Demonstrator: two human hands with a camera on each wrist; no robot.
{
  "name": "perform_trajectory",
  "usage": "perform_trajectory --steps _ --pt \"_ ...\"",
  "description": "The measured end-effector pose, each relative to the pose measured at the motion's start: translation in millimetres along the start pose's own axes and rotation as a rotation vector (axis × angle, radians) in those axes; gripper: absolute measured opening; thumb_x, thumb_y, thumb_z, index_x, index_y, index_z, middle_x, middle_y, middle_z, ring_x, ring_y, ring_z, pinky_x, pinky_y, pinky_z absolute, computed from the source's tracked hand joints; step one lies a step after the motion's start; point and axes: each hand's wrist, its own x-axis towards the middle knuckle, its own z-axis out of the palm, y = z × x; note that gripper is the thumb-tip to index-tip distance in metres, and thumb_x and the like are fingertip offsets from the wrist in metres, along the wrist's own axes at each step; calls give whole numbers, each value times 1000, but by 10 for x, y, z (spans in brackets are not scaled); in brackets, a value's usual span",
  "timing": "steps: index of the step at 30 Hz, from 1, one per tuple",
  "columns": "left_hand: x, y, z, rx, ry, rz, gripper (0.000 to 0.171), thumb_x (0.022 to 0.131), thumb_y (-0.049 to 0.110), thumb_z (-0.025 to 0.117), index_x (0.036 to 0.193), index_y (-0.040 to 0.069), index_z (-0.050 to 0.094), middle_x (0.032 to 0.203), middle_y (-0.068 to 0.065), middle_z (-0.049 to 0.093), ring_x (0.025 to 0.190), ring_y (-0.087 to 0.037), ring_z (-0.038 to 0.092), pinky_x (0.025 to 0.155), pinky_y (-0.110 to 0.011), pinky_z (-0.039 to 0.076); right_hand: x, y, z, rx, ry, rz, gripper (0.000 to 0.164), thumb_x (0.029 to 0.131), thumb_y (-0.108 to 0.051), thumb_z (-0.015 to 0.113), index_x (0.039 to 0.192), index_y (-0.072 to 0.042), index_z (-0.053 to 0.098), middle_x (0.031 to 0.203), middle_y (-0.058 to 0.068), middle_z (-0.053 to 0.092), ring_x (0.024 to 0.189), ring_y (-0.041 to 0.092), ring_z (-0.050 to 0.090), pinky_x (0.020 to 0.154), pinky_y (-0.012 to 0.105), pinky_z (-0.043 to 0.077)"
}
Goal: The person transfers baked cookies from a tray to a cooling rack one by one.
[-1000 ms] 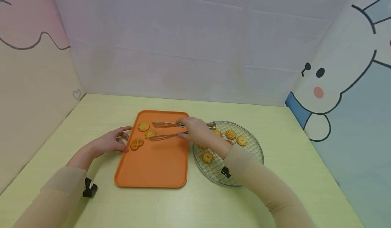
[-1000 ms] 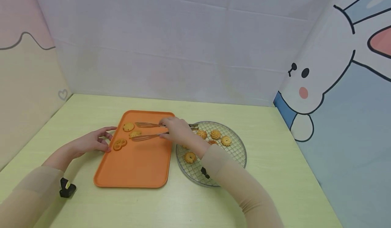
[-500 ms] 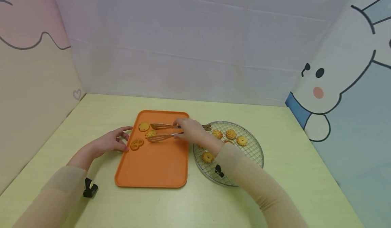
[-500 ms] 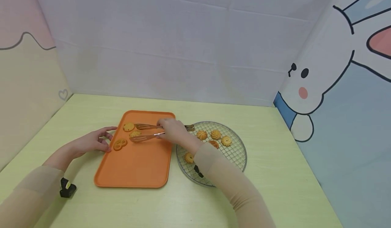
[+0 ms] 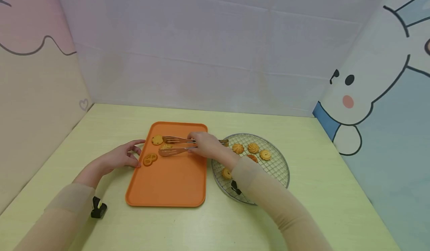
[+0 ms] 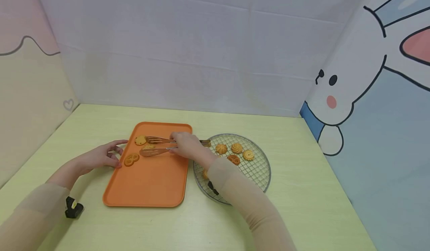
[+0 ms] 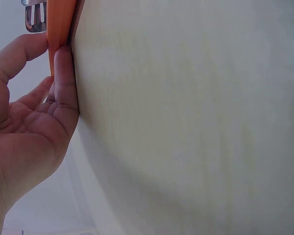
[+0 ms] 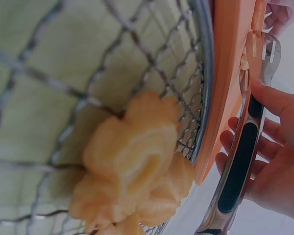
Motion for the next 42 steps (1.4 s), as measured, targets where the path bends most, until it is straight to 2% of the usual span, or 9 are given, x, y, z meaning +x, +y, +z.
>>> perform_trajectory --steps 10,27,35,42 --pt "6 -11 -5 -4 -6 5 91 77 3 72 149 2 15 112 -17 39 80 -17 58 71 -28 49 74 -10 19 -32 -8 3 39 88 -32 66 122 -15 57 111 2 64 92 15 62 71 28 50" --pt "-4 11 0 -6 -3 -8 91 78 4 72 149 2 15 113 -18 39 81 -18 58 72 -28 49 79 17 17 41 -10 -18 26 89 -27 64 113 -16 59 101 1 65 82 13 58 66 28 46" --pt "-12 24 3 -6 -1 -22 91 79 5 72 149 3 14 114 -18 39 82 -19 58 72 -28 49 64 42 -12 58 1 -16 20 90 -25 64 108 -17 59 105 2 64 86 16 59 68 31 46" --pt "-7 23 3 -18 -3 -28 91 79 5 72 149 3 13 113 -17 39 83 -19 58 72 -28 49 52 89 -13 91 3 -21 16 91 -22 63 105 -18 58 102 2 64 78 16 54 62 28 41"
